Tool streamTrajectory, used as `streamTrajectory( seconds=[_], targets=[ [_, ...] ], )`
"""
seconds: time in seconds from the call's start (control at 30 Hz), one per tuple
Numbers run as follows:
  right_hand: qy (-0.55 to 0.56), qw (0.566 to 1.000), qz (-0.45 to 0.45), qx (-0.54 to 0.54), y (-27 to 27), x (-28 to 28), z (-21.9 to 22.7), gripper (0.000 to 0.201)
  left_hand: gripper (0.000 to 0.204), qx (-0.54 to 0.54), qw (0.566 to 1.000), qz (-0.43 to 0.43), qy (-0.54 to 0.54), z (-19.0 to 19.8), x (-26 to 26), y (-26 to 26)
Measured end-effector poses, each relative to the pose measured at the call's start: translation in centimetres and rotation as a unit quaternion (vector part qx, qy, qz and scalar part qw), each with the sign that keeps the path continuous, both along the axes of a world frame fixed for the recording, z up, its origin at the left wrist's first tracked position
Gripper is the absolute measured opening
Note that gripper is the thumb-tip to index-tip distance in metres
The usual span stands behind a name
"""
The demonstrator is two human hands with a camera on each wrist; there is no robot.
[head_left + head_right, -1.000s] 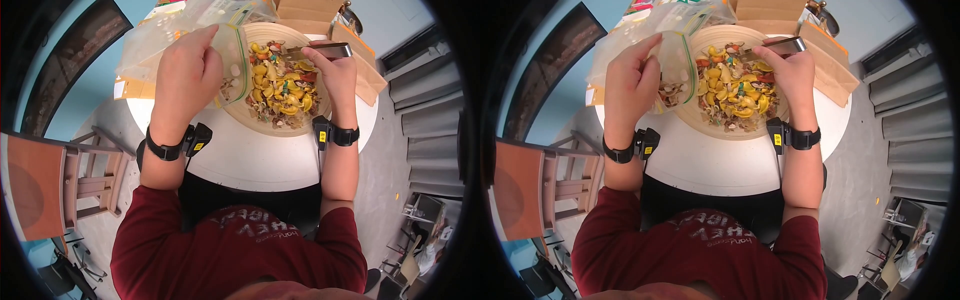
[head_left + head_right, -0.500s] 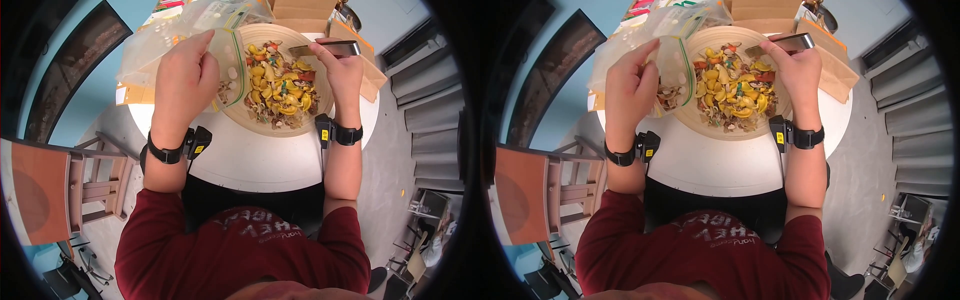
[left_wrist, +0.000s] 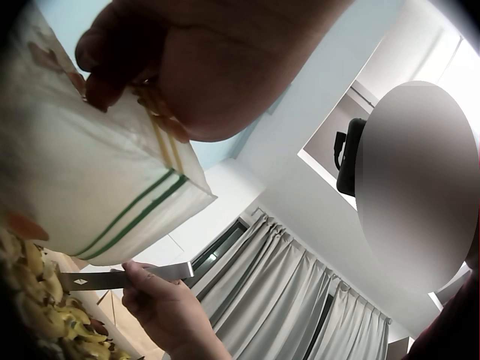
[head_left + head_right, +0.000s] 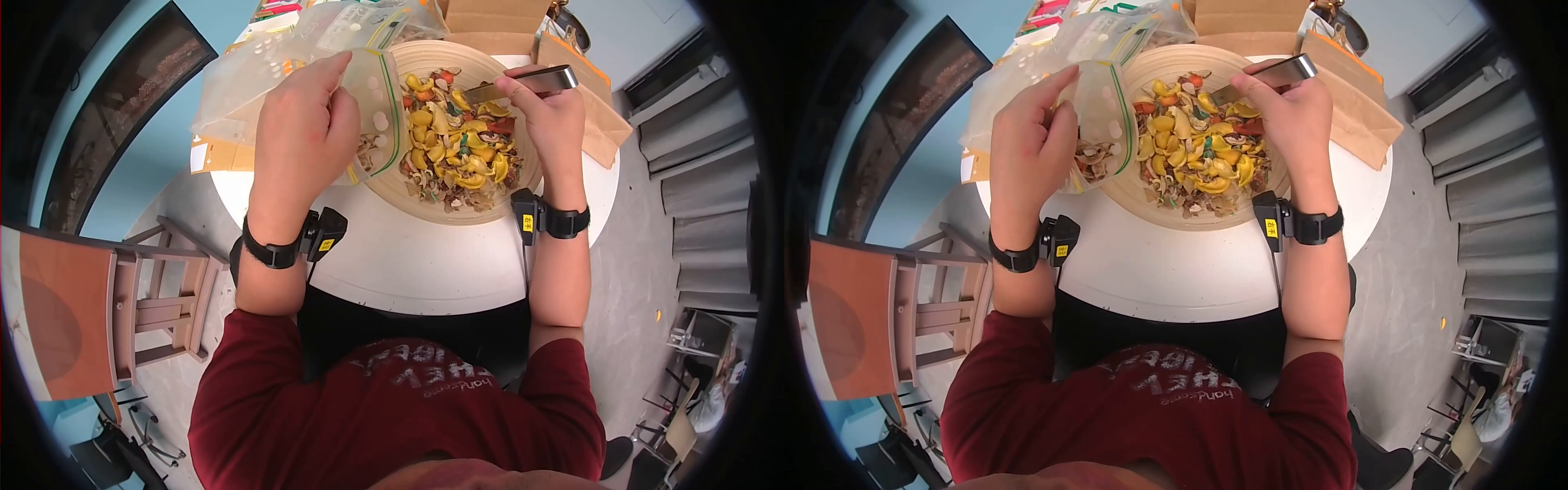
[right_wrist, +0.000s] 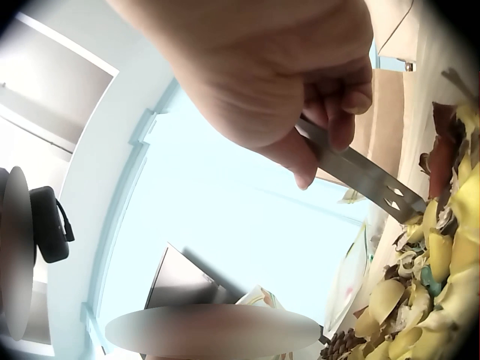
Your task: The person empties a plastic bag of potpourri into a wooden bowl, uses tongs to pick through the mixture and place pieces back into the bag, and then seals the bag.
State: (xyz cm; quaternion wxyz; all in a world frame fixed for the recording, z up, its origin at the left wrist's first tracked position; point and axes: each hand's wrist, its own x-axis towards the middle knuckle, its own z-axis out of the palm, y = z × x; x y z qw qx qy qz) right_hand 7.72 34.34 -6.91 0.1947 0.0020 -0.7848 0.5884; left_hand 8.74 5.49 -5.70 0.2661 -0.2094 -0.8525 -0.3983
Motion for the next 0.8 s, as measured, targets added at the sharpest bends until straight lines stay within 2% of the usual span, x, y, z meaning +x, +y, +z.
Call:
streamTrajectory(
  seconds=[0.13, 0.27, 0.4, 0.5, 0.6, 0.73, 0.8],
  targets=[
    [0.033, 0.999, -0.033, 0.005, 1.0, 0.0, 0.1, 0.018, 0.035, -0.013, 1.0, 0.001, 0.004, 0.1, 0.0, 0.1],
    [0.078, 0.969, 0.084, -0.219, -0.7, 0.9, 1.3, 0.019, 0.036, -0.011, 1.0, 0.003, 0.01, 0.0, 0.0, 0.1],
    [0.083, 0.975, 0.155, -0.137, -3.4, 2.4, 1.8, 0.021, 0.037, 0.001, 1.0, 0.008, 0.004, 0.0, -0.1, 0.0],
    [0.102, 0.986, 0.094, -0.092, -2.7, 1.9, 1.9, 0.023, 0.037, 0.017, 1.0, 0.019, 0.015, 0.0, -0.1, -0.4],
    [0.055, 0.998, 0.043, 0.001, -1.3, 1.2, 1.3, 0.024, 0.036, 0.033, 0.998, 0.04, 0.026, 0.1, 0.0, -0.4],
    [-0.016, 0.995, 0.103, -0.006, -2.3, 1.3, 1.1, 0.022, 0.036, 0.058, 0.996, 0.066, 0.029, 0.3, -0.1, -0.4],
    [0.006, 0.996, 0.048, 0.076, -2.3, 1.4, 1.1, 0.022, 0.036, 0.064, 0.995, 0.072, 0.021, 0.5, 0.0, -0.4]
  ],
)
